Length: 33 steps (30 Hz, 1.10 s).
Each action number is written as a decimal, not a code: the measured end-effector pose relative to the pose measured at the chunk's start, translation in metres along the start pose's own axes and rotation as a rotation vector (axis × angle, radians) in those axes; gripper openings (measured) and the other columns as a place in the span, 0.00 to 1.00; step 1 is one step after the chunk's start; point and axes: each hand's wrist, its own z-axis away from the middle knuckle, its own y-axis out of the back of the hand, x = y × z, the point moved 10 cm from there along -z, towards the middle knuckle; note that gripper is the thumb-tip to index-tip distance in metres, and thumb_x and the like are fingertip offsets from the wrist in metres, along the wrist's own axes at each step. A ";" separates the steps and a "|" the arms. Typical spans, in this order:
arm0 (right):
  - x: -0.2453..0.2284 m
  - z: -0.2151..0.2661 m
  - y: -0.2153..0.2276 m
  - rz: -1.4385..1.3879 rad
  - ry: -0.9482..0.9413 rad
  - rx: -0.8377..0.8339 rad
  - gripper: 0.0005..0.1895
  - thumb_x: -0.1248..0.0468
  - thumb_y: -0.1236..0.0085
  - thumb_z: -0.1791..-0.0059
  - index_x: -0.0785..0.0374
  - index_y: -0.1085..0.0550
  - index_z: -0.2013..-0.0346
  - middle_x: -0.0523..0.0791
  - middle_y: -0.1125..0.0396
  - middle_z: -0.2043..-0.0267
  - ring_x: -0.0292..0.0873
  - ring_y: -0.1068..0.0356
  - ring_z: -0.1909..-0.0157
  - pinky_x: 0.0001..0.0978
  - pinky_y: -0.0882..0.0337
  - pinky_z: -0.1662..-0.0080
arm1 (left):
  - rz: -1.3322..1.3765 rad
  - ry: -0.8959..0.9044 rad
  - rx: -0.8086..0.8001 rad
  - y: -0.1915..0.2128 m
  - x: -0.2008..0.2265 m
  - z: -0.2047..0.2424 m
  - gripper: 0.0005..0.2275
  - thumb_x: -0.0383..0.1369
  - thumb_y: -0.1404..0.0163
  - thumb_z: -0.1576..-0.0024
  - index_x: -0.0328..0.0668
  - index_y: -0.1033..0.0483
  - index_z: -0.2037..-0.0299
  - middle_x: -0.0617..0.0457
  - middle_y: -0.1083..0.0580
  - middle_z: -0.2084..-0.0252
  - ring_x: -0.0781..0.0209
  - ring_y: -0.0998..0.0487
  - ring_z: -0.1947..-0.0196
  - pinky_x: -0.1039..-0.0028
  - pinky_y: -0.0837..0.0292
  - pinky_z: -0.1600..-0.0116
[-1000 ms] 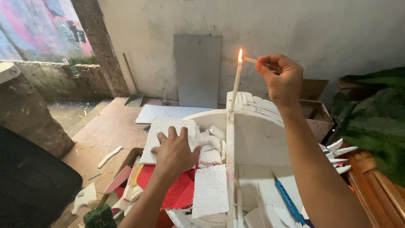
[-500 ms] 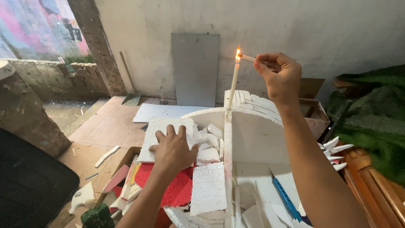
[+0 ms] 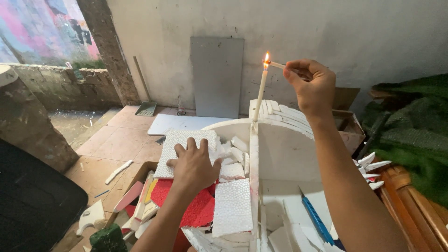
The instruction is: Assembling a large circular structure by cutting and fitting styrofoam pieces using a utility knife.
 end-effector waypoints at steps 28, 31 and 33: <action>-0.005 0.005 0.000 -0.016 -0.028 0.035 0.08 0.65 0.32 0.47 0.54 0.21 0.55 0.39 0.24 0.60 0.30 0.26 0.55 0.25 0.31 0.53 | -0.022 0.015 -0.021 -0.003 0.001 0.001 0.26 0.51 0.56 0.42 0.42 0.36 0.39 0.41 0.36 0.48 0.33 0.37 0.44 0.34 0.32 0.52; -0.007 0.004 0.003 -0.016 -0.015 0.040 0.08 0.65 0.31 0.47 0.55 0.21 0.55 0.40 0.24 0.61 0.31 0.26 0.55 0.27 0.30 0.52 | -0.022 0.017 -0.021 -0.004 0.000 0.001 0.26 0.51 0.56 0.42 0.42 0.36 0.39 0.42 0.36 0.48 0.34 0.37 0.44 0.34 0.32 0.51; -0.007 0.003 0.003 -0.014 -0.014 0.037 0.07 0.64 0.32 0.47 0.55 0.21 0.55 0.39 0.24 0.61 0.31 0.26 0.55 0.27 0.30 0.51 | -0.028 0.016 -0.022 -0.005 0.000 0.000 0.27 0.51 0.56 0.42 0.42 0.36 0.38 0.42 0.36 0.48 0.34 0.37 0.44 0.33 0.32 0.51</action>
